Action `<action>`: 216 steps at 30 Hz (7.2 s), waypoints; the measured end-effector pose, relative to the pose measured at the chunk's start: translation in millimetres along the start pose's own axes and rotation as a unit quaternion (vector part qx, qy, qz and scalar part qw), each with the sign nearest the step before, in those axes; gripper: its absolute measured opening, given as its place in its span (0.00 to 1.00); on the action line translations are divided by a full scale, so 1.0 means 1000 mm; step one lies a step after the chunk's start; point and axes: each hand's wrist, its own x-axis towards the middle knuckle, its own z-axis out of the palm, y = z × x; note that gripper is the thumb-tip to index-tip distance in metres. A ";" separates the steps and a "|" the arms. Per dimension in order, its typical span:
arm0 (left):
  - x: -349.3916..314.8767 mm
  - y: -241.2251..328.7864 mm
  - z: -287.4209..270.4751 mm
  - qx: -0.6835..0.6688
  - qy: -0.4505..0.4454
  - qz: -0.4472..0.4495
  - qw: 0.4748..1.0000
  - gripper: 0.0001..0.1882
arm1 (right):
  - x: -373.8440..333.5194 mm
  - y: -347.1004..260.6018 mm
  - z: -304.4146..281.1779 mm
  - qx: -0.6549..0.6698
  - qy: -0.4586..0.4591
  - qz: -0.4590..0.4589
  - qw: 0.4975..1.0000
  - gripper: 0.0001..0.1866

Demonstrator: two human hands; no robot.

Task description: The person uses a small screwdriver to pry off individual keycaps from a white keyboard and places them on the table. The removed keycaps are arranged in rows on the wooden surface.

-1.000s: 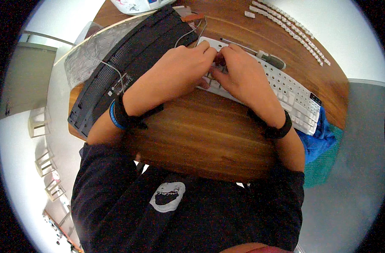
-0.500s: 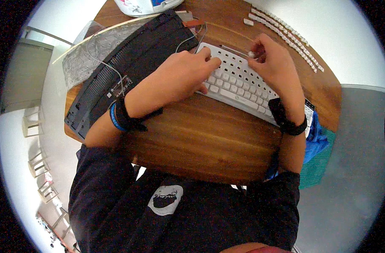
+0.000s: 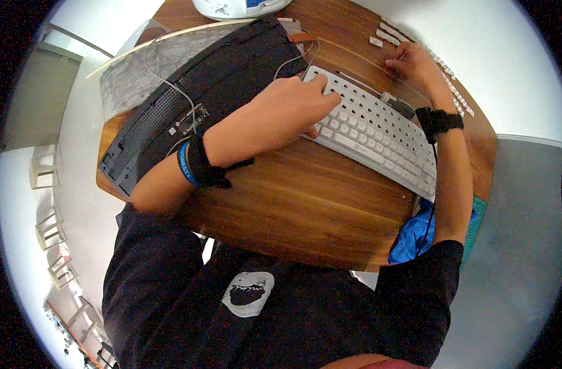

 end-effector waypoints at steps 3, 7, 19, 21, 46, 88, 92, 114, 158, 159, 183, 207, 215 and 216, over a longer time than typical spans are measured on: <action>-0.003 -0.002 0.002 -0.002 0.014 0.002 1.000 0.29 | 0.020 0.013 0.004 -0.038 0.009 -0.040 0.998 0.18; -0.001 0.001 0.001 0.010 0.013 0.002 1.000 0.28 | 0.019 0.025 0.009 -0.041 0.071 -0.082 0.993 0.16; 0.000 0.005 -0.002 0.047 -0.026 -0.020 0.998 0.28 | -0.086 -0.035 -0.028 0.067 -0.139 -0.144 0.977 0.15; 0.001 0.006 -0.005 0.052 -0.041 -0.028 0.997 0.27 | -0.088 -0.031 -0.029 0.035 -0.153 -0.148 0.976 0.18; 0.021 -0.006 0.001 -0.042 -0.063 0.000 0.997 0.25 | -0.160 -0.095 -0.067 -0.270 0.107 -0.260 0.921 0.19; 0.036 -0.011 0.002 -0.035 -0.101 -0.045 0.993 0.19 | -0.188 -0.084 -0.055 -0.208 0.154 -0.246 0.934 0.21; 0.039 -0.010 0.003 -0.030 -0.108 -0.057 0.992 0.19 | -0.190 -0.100 -0.062 -0.241 0.171 -0.272 0.916 0.23; 0.034 -0.005 -0.006 -0.070 -0.095 -0.065 0.991 0.16 | -0.174 -0.080 -0.054 -0.139 0.043 -0.202 0.968 0.16; 0.190 0.005 0.062 0.238 -0.029 0.077 0.968 0.06 | -0.199 -0.006 -0.094 -0.035 0.013 -0.157 0.987 0.16; 0.192 0.005 0.065 0.241 -0.023 0.075 0.967 0.06 | -0.199 -0.003 -0.093 -0.037 0.013 -0.157 0.987 0.16; 0.187 -0.046 0.060 0.258 0.042 0.059 0.963 0.23 | -0.196 -0.006 -0.083 -0.039 0.021 -0.163 0.986 0.17; 0.187 -0.057 0.042 0.129 -0.017 0.120 0.984 0.20 | -0.198 -0.008 -0.082 -0.068 0.024 -0.148 0.986 0.17; 0.193 -0.052 0.055 0.117 -0.059 0.075 0.989 0.25 | -0.197 -0.013 -0.088 -0.046 0.005 -0.145 0.988 0.17; 0.194 -0.049 0.054 0.115 -0.064 0.065 0.989 0.25 | -0.197 -0.012 -0.088 -0.046 0.005 -0.147 0.988 0.17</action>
